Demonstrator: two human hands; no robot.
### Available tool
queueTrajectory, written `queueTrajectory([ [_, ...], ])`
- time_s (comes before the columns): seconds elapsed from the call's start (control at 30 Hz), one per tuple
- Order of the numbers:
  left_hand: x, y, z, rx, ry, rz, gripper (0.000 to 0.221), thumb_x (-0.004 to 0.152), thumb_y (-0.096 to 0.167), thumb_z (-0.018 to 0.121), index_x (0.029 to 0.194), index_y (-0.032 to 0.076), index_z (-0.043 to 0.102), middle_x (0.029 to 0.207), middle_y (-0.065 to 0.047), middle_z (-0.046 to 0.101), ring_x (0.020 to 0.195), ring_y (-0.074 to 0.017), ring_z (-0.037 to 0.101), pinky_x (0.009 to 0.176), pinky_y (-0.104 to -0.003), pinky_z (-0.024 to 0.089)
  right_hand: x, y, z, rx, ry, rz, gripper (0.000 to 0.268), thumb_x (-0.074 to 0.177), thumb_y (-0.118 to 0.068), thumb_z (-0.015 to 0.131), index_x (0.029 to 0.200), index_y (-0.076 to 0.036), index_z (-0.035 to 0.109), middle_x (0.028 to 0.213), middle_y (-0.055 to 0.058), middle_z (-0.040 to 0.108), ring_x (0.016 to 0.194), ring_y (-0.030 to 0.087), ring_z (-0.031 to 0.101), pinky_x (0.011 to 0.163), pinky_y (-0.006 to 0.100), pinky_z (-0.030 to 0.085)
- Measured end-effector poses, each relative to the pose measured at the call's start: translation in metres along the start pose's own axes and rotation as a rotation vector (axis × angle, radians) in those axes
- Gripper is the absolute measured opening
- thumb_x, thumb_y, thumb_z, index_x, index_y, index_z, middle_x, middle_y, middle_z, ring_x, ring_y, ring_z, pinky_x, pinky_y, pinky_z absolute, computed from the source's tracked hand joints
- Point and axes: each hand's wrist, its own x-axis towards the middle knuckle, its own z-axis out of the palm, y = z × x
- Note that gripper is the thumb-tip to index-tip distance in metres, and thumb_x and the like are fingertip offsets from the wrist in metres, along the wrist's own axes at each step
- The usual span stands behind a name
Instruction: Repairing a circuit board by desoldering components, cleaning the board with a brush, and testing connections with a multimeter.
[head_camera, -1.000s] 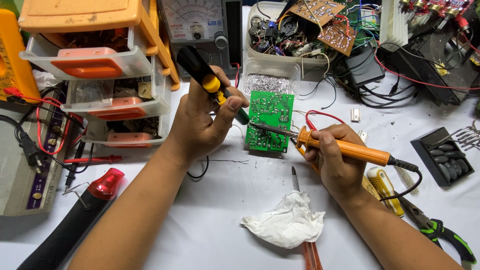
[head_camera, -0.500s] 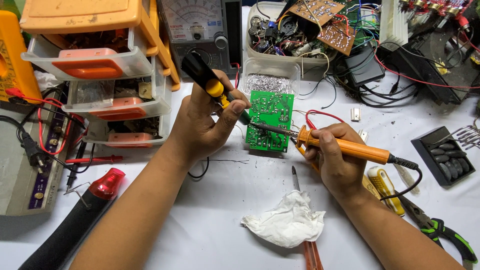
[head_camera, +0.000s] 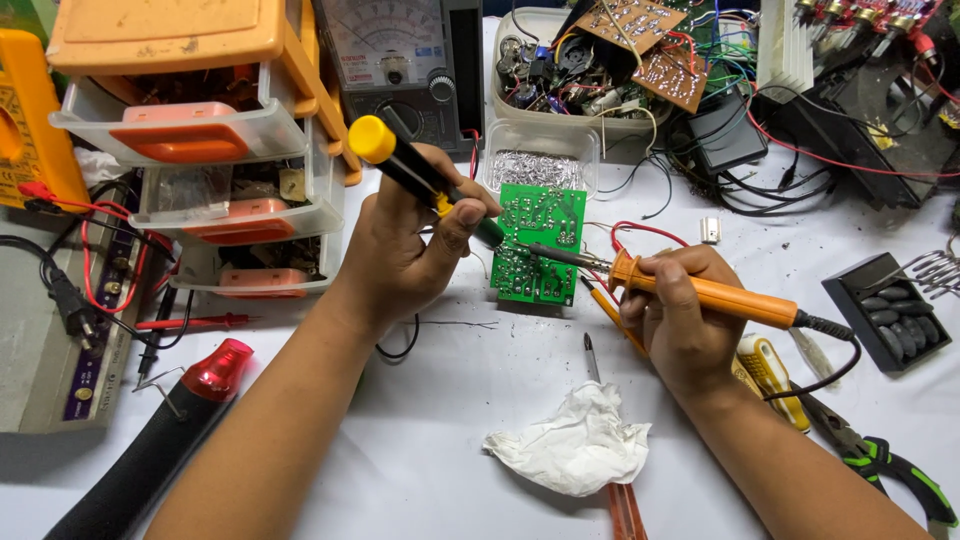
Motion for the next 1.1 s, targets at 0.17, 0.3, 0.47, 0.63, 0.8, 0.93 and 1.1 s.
queueTrajectory([
  [0.17, -0.001, -0.003, 0.001, -0.048, 0.06, 0.026, 0.024, 0.093, 0.028, 0.042, 0.1, 0.007, 0.032, 0.088, -0.011, 0.06, 0.073, -0.018, 0.059, 0.065, -0.028, 0.05, 0.004, -0.011, 0.007, 0.002, 0.072, 0.01, 0.018, 0.085, -0.022, 0.047, 0.08, -0.005, 0.049, 0.052, 0.008, 0.045, 0.041, 0.014, 0.047, 0.036, 0.024, 0.037],
  [0.3, 0.0, 0.001, 0.002, -0.045, 0.093, 0.016, 0.024, 0.093, 0.028, 0.04, 0.098, 0.007, 0.03, 0.088, -0.011, 0.06, 0.053, -0.0138, 0.047, 0.056, -0.024, 0.044, 0.006, -0.015, 0.01, 0.017, 0.09, 0.031, 0.018, 0.085, -0.022, 0.046, 0.079, -0.006, 0.05, 0.045, 0.008, 0.042, 0.041, 0.014, 0.045, 0.034, 0.023, 0.033],
  [0.47, 0.009, 0.009, -0.002, -0.043, 0.17, 0.047, 0.023, 0.095, 0.03, 0.037, 0.102, 0.01, 0.027, 0.086, -0.013, 0.06, 0.059, -0.0158, 0.053, 0.049, -0.02, 0.044, 0.005, -0.011, 0.006, 0.047, 0.06, 0.032, 0.017, 0.086, -0.021, 0.046, 0.08, -0.005, 0.05, 0.045, 0.006, 0.043, 0.039, 0.013, 0.047, 0.036, 0.023, 0.038],
  [0.63, 0.026, 0.022, -0.005, 0.025, 0.214, 0.068, 0.027, 0.097, 0.035, 0.035, 0.108, 0.011, 0.029, 0.081, -0.009, 0.058, 0.08, -0.0172, 0.06, 0.082, -0.029, 0.044, 0.006, -0.008, 0.001, 0.051, 0.031, -0.006, 0.018, 0.089, -0.018, 0.046, 0.081, -0.003, 0.05, 0.05, 0.009, 0.047, 0.042, 0.013, 0.049, 0.04, 0.022, 0.041],
  [0.8, 0.049, 0.019, 0.001, -0.399, 0.274, 0.019, 0.009, 0.093, 0.008, 0.037, 0.1, 0.013, 0.041, 0.089, -0.001, 0.041, 0.086, -0.0123, 0.043, 0.093, -0.031, 0.041, 0.006, -0.015, 0.002, -0.048, -0.003, -0.014, 0.02, 0.088, -0.019, 0.046, 0.079, -0.001, 0.051, 0.059, 0.011, 0.052, 0.044, 0.015, 0.051, 0.039, 0.022, 0.04],
  [0.93, 0.071, 0.028, 0.011, -0.647, 0.29, -0.124, 0.014, 0.087, 0.027, 0.05, 0.083, 0.017, 0.041, 0.077, 0.003, 0.044, 0.073, -0.0088, 0.043, 0.075, -0.025, 0.04, 0.006, -0.016, 0.0, -0.057, -0.021, -0.037, 0.021, 0.088, -0.019, 0.046, 0.079, -0.001, 0.051, 0.061, 0.011, 0.052, 0.045, 0.015, 0.052, 0.038, 0.023, 0.04],
  [1.1, 0.095, 0.03, 0.026, -0.933, 0.54, -0.43, 0.058, 0.051, 0.067, 0.048, 0.057, 0.009, 0.045, 0.052, -0.004, 0.039, 0.052, -0.0162, 0.036, 0.056, -0.029, 0.034, 0.003, -0.015, -0.001, -0.101, 0.005, 0.033, 0.021, 0.085, -0.022, 0.048, 0.078, -0.003, 0.054, 0.052, 0.009, 0.054, 0.042, 0.013, 0.048, 0.041, 0.022, 0.041],
])
